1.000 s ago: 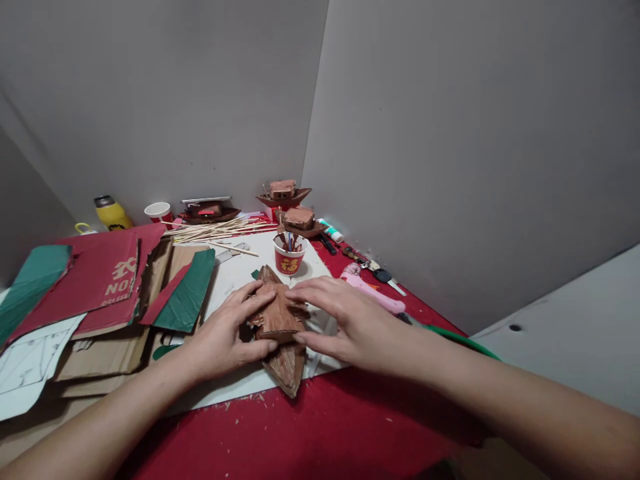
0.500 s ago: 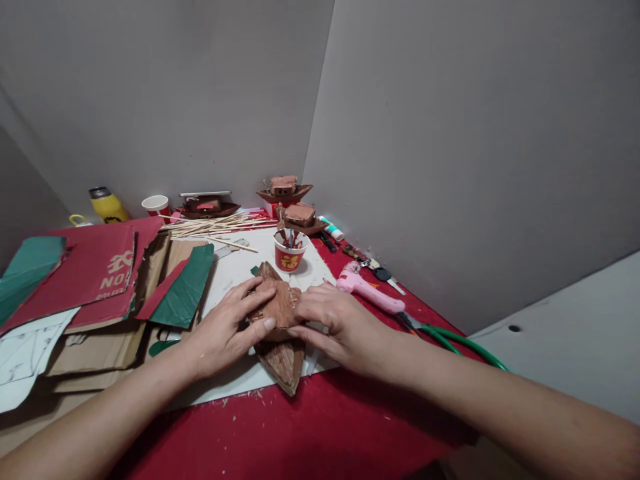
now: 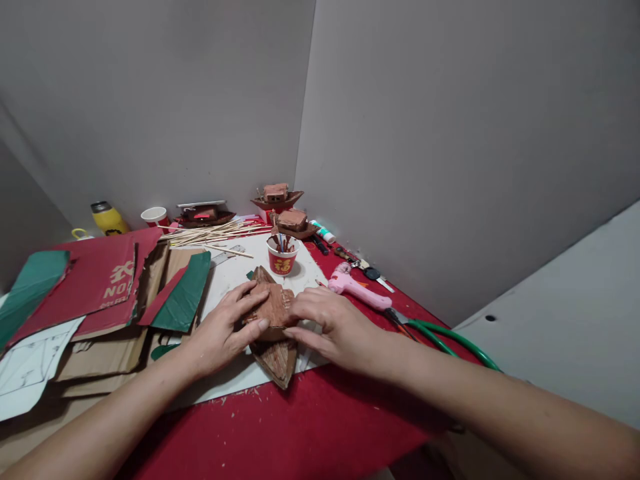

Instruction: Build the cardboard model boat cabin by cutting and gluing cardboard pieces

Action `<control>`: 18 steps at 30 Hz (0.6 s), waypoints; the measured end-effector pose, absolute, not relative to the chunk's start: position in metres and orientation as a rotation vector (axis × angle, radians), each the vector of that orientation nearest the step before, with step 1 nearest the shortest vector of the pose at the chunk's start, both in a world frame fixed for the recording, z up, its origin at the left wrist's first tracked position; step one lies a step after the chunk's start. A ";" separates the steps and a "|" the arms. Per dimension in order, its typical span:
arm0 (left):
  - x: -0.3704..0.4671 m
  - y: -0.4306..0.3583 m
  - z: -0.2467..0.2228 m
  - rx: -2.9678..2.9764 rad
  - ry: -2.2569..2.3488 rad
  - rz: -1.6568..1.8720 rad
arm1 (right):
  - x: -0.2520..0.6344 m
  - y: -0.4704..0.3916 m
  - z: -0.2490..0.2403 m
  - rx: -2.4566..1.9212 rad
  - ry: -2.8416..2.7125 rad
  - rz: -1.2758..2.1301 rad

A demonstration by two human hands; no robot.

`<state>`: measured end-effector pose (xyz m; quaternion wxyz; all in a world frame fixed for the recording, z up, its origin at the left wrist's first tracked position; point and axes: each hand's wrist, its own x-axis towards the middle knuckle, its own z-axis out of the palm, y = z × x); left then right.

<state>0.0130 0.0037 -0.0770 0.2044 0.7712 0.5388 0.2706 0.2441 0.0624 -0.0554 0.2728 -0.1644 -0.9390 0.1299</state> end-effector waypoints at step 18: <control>0.012 -0.003 -0.075 2.080 1.529 0.762 | 0.242 0.055 -0.064 -0.539 -2.560 0.265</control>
